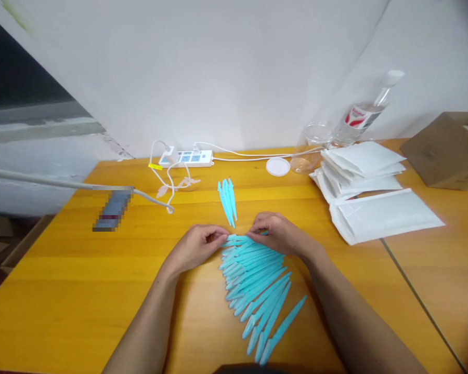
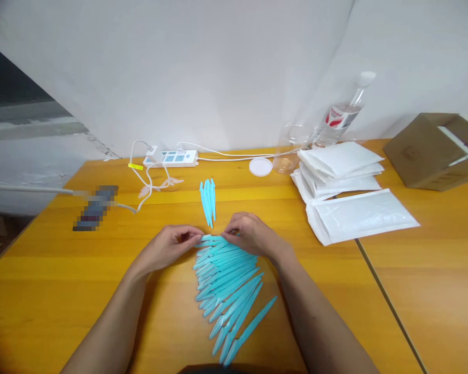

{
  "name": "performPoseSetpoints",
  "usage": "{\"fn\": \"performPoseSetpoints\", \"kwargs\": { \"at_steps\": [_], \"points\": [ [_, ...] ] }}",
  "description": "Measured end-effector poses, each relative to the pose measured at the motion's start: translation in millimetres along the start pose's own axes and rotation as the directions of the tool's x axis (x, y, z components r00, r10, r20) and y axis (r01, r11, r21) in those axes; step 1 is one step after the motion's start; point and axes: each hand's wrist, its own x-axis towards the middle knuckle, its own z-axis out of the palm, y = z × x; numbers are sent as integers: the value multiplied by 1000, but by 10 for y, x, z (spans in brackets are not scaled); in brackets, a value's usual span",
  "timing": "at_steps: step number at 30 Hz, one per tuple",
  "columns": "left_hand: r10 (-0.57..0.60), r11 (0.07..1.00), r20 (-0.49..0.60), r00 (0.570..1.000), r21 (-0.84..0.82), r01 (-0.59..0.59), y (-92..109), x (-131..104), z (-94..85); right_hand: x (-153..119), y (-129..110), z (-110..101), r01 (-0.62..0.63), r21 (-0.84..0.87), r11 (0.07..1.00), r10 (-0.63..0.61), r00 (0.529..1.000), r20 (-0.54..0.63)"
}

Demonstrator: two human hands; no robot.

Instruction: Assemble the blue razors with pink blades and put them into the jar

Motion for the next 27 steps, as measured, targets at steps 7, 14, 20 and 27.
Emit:
{"fn": "performPoseSetpoints", "kwargs": {
  "at_steps": [7,14,20,27],
  "points": [
    [128,982,-45,991,143,-121,24,-53,-17,-23,-64,-48,-89,-34,995,91,994,58],
    [180,963,1,984,203,-177,32,22,35,276,-56,-66,-368,-177,913,381,923,48],
    [102,968,-287,952,247,-29,-283,149,-390,851,-62,146,-560,-216,800,524,827,-202],
    [-46,719,-725,687,454,527,-921,334,-1249,973,75,143,-581,-137,803,555,811,-186]
  ]
}}
